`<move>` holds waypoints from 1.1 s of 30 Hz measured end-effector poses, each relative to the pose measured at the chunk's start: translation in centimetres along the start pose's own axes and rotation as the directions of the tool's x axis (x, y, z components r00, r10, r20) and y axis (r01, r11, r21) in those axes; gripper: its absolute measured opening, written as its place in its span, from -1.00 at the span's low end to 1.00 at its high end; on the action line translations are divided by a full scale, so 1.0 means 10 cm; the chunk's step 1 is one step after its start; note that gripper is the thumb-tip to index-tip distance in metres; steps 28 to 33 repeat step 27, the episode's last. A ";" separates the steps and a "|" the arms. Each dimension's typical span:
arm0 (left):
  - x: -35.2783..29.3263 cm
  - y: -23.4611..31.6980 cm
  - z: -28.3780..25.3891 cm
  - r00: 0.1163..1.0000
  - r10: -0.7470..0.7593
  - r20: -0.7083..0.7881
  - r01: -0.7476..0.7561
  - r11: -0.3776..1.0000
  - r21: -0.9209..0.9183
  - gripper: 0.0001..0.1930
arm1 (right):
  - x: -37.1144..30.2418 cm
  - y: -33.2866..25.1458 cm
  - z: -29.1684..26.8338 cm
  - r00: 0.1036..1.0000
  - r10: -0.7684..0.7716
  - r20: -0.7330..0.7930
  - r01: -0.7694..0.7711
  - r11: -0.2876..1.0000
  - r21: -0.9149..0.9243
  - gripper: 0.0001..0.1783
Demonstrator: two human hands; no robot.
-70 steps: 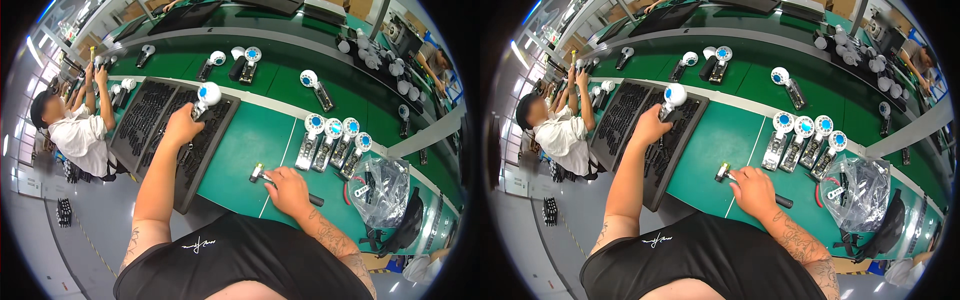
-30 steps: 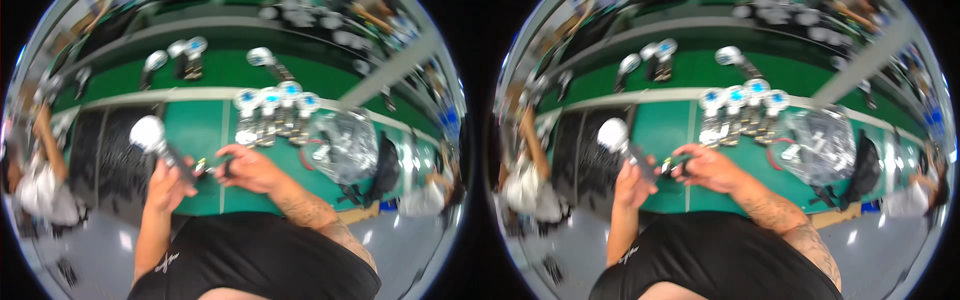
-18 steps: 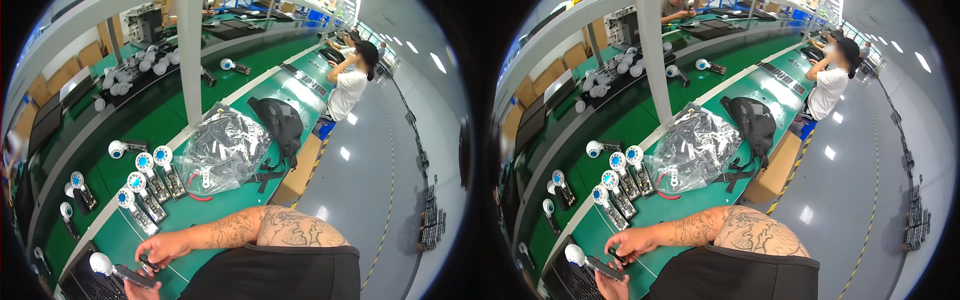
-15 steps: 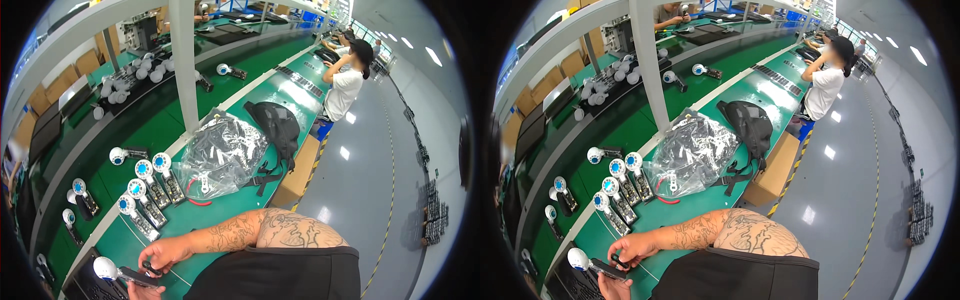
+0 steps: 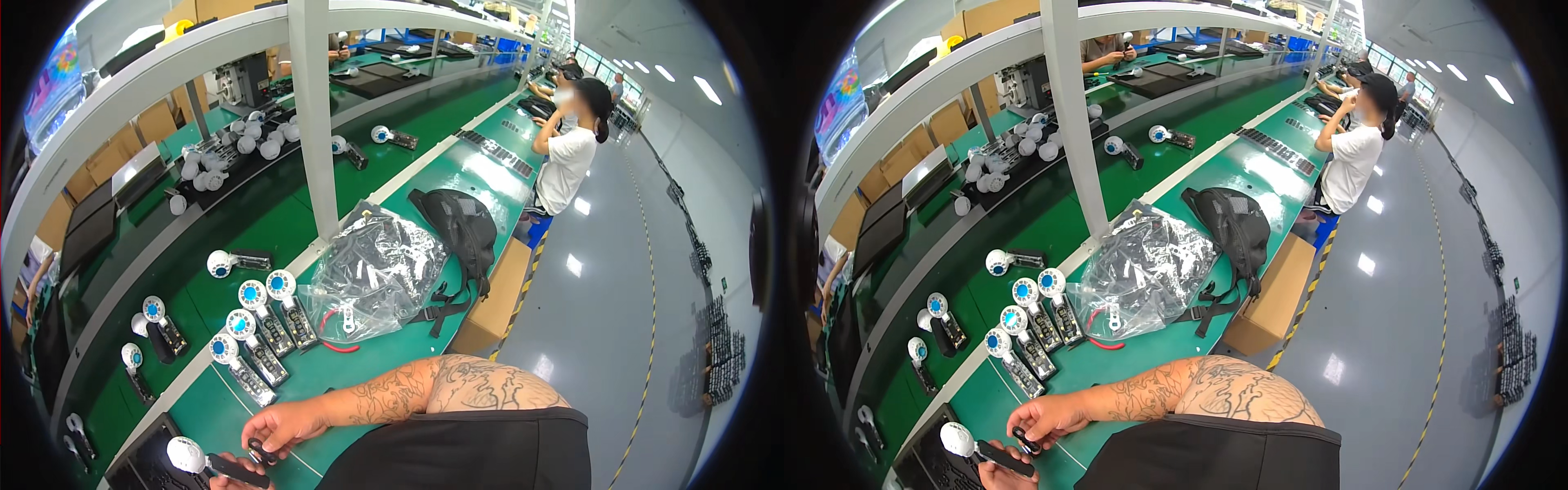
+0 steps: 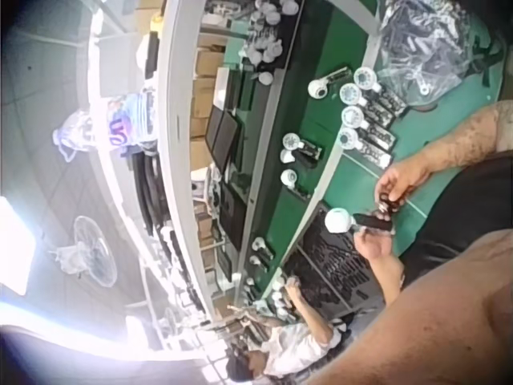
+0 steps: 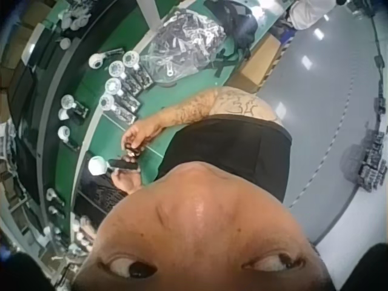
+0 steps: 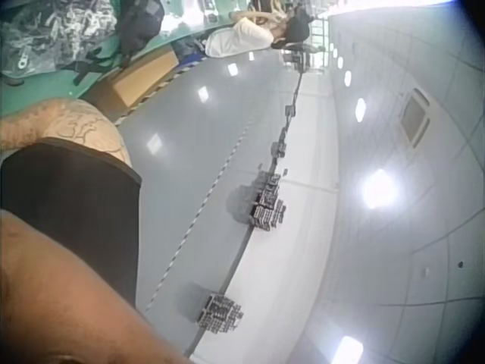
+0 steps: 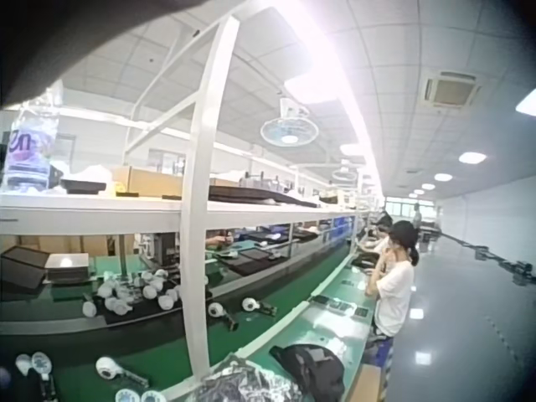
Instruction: Assembling electronic components into housings on a production line.
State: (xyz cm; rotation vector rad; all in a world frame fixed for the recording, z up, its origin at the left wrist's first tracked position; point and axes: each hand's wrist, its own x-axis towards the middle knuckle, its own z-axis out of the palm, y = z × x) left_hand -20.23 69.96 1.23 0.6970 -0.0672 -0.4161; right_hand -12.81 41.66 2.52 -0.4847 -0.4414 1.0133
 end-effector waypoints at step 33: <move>0.07 -0.19 1.20 0.863 0.477 -0.164 -0.038 0.387 0.921 -0.04 | 0.21 -0.10 0.70 0.880 -0.213 -0.424 -0.092 0.800 -0.593 -0.54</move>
